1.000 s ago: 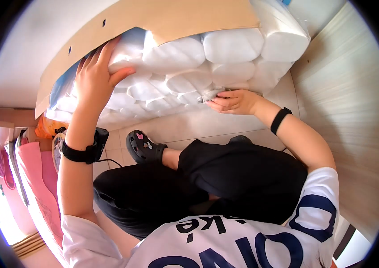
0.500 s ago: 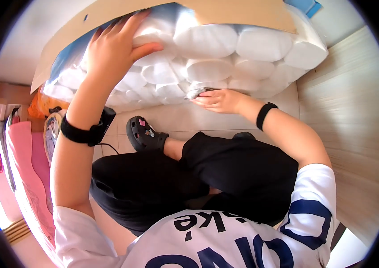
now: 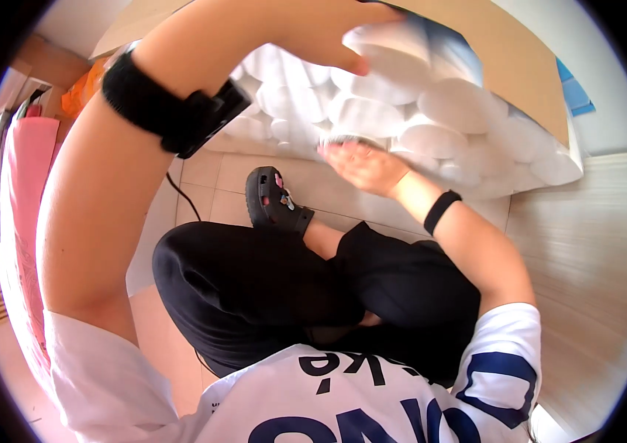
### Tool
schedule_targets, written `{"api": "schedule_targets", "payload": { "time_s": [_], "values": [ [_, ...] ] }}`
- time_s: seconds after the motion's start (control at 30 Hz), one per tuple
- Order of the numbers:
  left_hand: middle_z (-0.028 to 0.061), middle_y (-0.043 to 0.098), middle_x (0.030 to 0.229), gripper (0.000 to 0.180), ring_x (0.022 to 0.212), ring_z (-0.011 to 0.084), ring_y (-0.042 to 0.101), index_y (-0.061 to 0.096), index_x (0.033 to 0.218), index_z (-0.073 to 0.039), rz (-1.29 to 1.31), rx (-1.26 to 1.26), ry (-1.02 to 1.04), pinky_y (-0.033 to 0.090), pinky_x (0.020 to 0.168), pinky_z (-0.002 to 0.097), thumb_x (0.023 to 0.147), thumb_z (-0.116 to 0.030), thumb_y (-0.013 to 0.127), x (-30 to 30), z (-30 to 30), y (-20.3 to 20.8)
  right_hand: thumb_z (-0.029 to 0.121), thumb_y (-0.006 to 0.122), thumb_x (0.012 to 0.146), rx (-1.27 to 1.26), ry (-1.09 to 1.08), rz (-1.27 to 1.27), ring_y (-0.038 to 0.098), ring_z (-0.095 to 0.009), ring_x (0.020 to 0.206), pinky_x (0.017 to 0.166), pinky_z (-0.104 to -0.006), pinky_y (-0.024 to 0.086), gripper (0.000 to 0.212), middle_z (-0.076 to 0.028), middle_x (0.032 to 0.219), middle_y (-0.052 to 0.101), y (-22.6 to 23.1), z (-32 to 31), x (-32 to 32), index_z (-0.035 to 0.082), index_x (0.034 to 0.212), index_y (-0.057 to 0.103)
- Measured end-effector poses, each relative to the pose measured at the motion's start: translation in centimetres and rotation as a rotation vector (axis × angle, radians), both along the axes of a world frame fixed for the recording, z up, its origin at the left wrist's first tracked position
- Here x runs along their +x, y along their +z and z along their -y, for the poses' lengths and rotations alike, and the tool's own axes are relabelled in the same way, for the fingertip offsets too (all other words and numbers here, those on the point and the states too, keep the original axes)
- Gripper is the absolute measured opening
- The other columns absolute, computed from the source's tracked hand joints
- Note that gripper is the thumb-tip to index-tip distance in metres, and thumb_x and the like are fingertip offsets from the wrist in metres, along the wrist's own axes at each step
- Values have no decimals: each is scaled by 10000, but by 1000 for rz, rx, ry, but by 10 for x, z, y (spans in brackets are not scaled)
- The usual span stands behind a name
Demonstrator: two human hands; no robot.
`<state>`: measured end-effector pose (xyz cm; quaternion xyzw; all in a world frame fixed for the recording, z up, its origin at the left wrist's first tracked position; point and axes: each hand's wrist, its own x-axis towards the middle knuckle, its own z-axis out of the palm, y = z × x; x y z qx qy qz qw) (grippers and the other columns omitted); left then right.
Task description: Cleaning a handheld fan and a small tag with a grey cloth.
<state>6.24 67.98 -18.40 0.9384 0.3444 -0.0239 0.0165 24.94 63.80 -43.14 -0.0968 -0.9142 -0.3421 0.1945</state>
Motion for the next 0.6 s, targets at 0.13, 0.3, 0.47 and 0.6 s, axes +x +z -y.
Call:
{"api": "schedule_targets", "payload": {
  "time_s": [0.13,0.3,0.47,0.6],
  "values": [
    [267,572,1104,708,1042,405,539,293,1387,-58,-8,-66,25,424,895,439,823,-363,595,15,-4,2,143,517,818,37,62,155,458,-115,1209,1075,-313,302,377,0,1253,532,-18,-10,-3,95,1187,580],
    [273,572,1107,795,1040,388,552,244,1422,-113,74,-115,100,419,916,427,786,-400,627,-6,-10,-5,132,539,806,-65,-70,-341,484,-187,1174,970,-351,387,374,-26,1151,567,118,-17,-71,98,1177,575],
    [126,613,1086,658,986,322,593,436,1304,-180,187,43,206,442,866,419,756,-482,642,1,1,-30,157,563,770,-389,17,-298,465,-373,1157,1005,-516,348,257,-142,1222,529,66,-25,-105,16,960,663],
    [135,465,1304,605,1242,308,409,444,1295,-164,296,404,117,340,987,476,785,-430,631,-13,39,-49,195,510,806,-303,-94,78,363,-346,1272,1072,-516,247,441,-151,1330,449,-8,-12,-83,74,1229,545]
  ]
}}
